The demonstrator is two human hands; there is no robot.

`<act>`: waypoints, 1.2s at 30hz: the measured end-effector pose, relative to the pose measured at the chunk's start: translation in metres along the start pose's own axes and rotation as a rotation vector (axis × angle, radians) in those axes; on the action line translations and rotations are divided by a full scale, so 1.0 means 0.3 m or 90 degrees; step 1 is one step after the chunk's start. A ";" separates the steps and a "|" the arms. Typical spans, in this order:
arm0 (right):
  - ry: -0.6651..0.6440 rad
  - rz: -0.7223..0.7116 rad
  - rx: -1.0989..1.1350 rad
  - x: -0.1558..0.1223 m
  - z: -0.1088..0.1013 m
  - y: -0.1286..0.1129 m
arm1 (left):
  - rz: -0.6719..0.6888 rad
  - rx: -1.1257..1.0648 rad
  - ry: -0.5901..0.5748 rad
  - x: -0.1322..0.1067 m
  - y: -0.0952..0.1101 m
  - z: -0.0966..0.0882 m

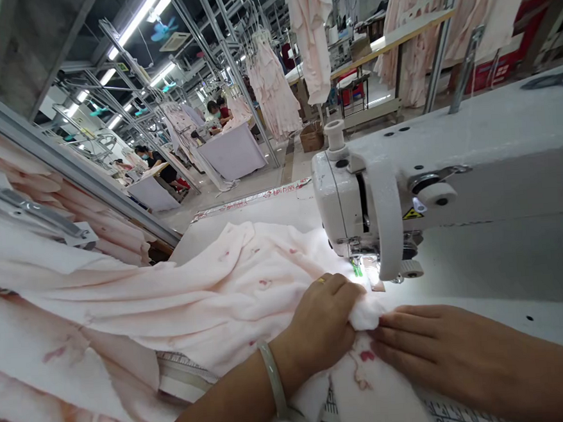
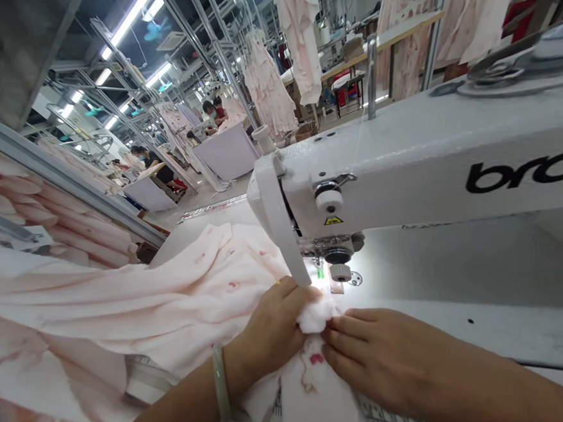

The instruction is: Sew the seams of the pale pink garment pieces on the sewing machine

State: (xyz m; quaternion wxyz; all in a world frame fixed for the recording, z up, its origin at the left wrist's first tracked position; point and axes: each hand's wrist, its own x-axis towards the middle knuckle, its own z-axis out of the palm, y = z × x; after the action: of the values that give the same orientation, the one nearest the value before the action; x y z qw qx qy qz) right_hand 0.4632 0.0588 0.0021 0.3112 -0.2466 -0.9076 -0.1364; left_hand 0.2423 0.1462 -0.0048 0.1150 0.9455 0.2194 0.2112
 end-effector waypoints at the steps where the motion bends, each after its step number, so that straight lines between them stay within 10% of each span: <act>1: 0.011 0.000 -0.009 0.006 -0.006 0.001 | -0.023 -0.021 0.001 0.000 0.001 0.002; 15: -0.036 0.029 0.031 -0.020 0.004 -0.009 | -0.174 -0.380 0.046 0.044 0.005 -0.049; 25: -0.046 0.022 0.064 -0.031 0.021 -0.012 | -0.051 -0.216 0.012 0.021 0.010 -0.012; 36: -0.060 0.029 0.052 -0.018 -0.005 -0.009 | -0.301 -0.428 0.077 0.048 0.039 -0.052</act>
State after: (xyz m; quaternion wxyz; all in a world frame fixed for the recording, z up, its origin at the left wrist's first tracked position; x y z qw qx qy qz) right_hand 0.4660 0.0541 -0.0005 0.2812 -0.2603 -0.9202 -0.0801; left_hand 0.2514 0.1446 0.0178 0.4493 0.7647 0.3560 0.2943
